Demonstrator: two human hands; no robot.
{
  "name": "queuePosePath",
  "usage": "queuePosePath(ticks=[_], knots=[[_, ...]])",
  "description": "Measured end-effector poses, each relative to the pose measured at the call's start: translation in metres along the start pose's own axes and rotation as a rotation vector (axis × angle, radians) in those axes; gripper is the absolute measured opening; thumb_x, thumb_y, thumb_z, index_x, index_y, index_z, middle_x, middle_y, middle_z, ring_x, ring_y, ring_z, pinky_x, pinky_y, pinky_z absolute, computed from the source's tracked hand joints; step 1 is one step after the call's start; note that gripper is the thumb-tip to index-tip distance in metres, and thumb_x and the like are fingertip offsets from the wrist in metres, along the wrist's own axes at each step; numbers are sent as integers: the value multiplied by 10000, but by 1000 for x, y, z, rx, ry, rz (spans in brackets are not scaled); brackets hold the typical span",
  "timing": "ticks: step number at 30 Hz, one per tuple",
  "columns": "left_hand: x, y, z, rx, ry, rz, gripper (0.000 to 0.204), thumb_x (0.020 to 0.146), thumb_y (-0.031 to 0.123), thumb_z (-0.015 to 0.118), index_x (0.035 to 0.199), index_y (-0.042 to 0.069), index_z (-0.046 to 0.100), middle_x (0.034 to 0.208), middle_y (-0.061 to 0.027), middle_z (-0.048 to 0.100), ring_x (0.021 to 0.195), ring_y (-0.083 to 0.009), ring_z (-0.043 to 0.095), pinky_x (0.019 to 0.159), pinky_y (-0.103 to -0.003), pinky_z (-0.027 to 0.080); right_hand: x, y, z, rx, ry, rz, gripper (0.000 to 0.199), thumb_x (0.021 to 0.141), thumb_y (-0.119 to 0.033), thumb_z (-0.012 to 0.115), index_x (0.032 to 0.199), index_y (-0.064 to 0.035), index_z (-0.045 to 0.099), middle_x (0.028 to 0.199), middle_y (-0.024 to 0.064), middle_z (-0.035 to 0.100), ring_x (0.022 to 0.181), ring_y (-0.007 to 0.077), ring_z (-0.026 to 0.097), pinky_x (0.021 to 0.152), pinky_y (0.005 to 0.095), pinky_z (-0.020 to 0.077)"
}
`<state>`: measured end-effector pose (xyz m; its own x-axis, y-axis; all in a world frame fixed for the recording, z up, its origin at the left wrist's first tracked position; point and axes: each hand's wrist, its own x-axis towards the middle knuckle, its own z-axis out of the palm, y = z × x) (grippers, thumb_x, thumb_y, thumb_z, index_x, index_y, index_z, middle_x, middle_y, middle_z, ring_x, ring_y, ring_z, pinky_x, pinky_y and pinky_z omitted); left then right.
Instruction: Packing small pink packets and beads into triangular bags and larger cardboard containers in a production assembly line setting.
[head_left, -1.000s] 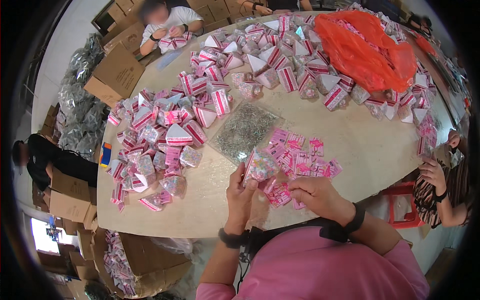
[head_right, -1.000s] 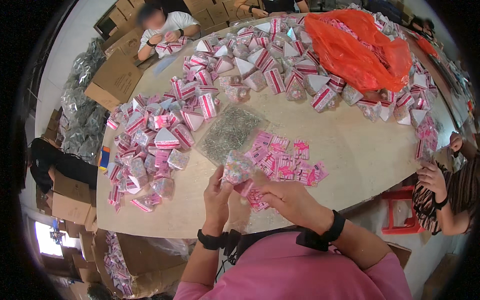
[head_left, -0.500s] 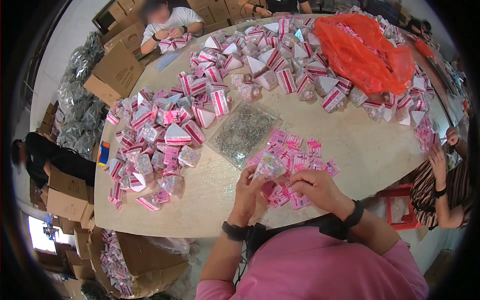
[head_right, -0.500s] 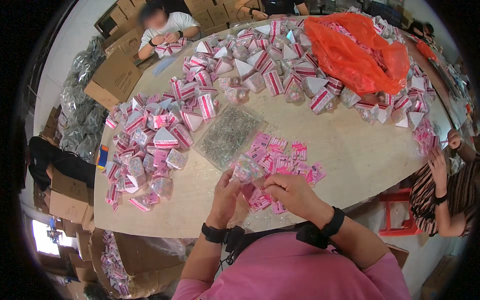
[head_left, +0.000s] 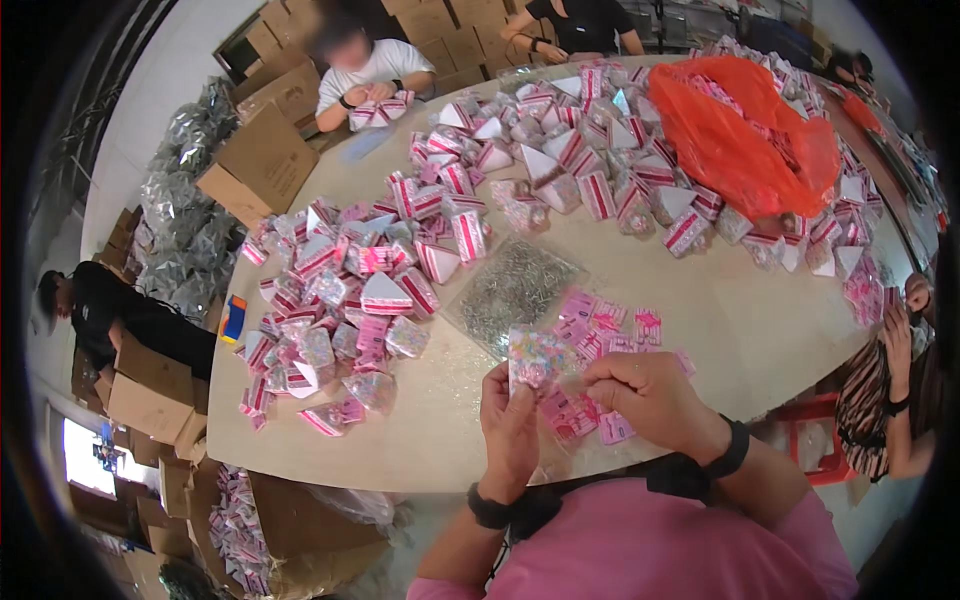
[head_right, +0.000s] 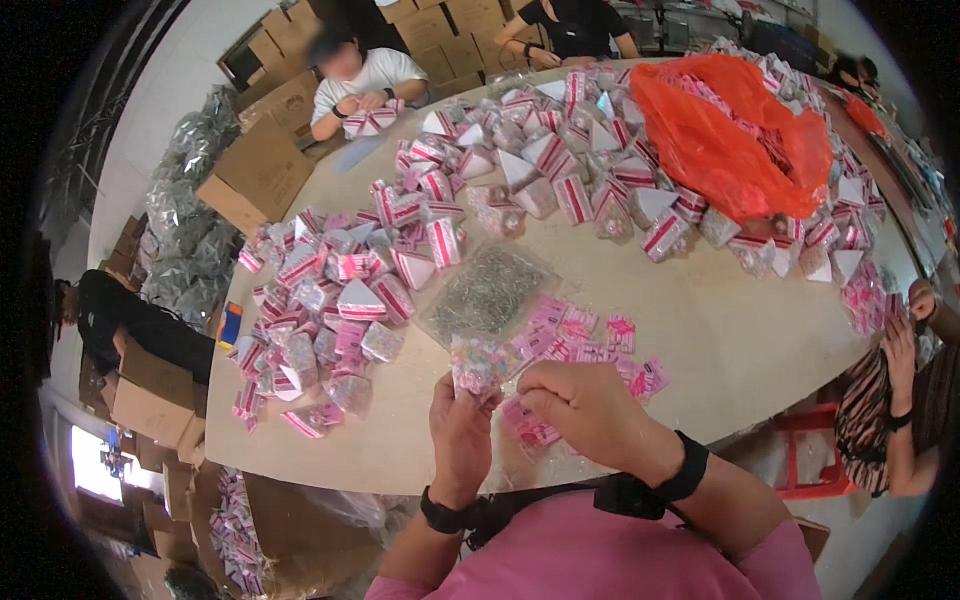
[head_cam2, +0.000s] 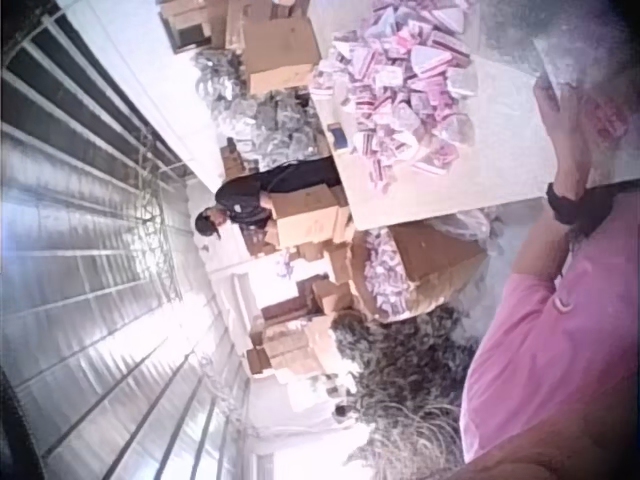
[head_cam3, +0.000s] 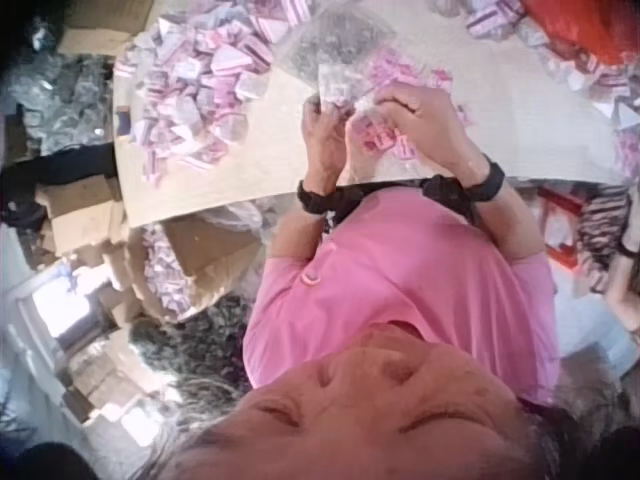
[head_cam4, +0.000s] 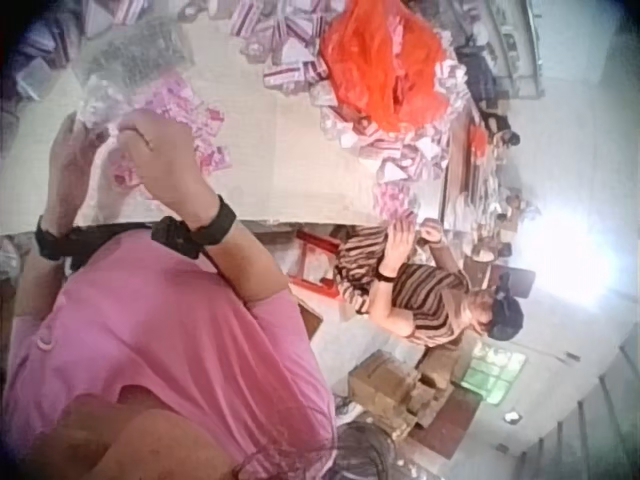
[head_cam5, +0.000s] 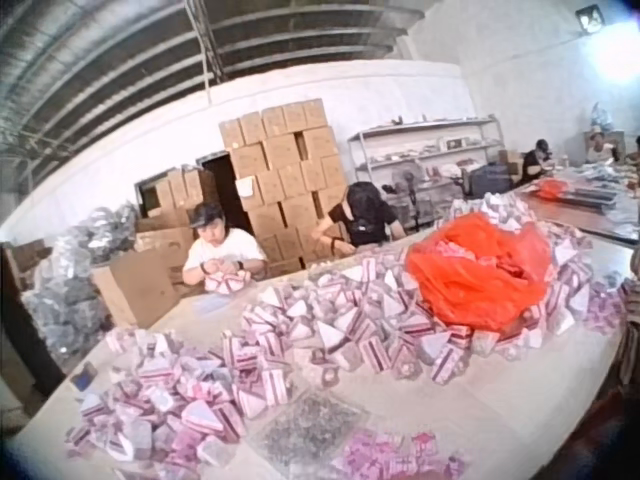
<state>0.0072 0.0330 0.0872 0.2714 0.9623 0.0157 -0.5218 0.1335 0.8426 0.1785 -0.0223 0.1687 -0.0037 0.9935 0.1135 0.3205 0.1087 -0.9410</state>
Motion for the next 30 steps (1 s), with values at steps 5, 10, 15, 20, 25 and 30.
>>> queuePosePath(ticks=[5,10,15,20,25,30], knots=[[-5,18,13,-107,34,24,554,835,246,665,1235,-11,381,1177,-125,534,1084,-215,540,956,-360,423,10,-21,8,-195,-4,-195,123,861,-118,552,938,-34,597,762,136,597,688,309,595,601,368,470],[-8,21,14,-95,67,60,525,848,212,653,1237,-7,378,1165,-123,534,1076,-214,541,959,-361,422,16,-22,18,-310,53,-367,118,849,-83,582,946,-27,620,794,144,626,685,305,622,591,357,484],[-9,22,16,-38,119,109,496,869,151,627,1244,-13,347,1181,-123,510,1080,-209,533,970,-362,413,18,-25,22,-386,22,-337,89,838,-68,575,906,-21,608,758,146,608,667,318,606,570,374,473],[-10,17,12,17,109,168,504,860,113,636,1240,-9,328,1186,-126,498,1081,-198,527,972,-359,412,21,-25,23,-397,8,-305,76,840,-68,562,882,-18,601,731,145,592,649,319,596,554,379,461],[-10,19,14,40,134,178,561,819,113,689,1232,-2,328,1158,-119,503,1058,-180,522,945,-332,418,21,-23,23,-391,7,-289,77,844,-81,554,856,-17,594,711,148,578,635,320,587,546,383,453],[-10,20,16,57,164,200,633,773,105,742,1235,-1,321,1119,-105,491,1017,-150,515,906,-285,424,21,-26,22,-407,-3,-260,74,840,-82,547,815,-19,578,685,151,561,618,324,573,536,395,441]])
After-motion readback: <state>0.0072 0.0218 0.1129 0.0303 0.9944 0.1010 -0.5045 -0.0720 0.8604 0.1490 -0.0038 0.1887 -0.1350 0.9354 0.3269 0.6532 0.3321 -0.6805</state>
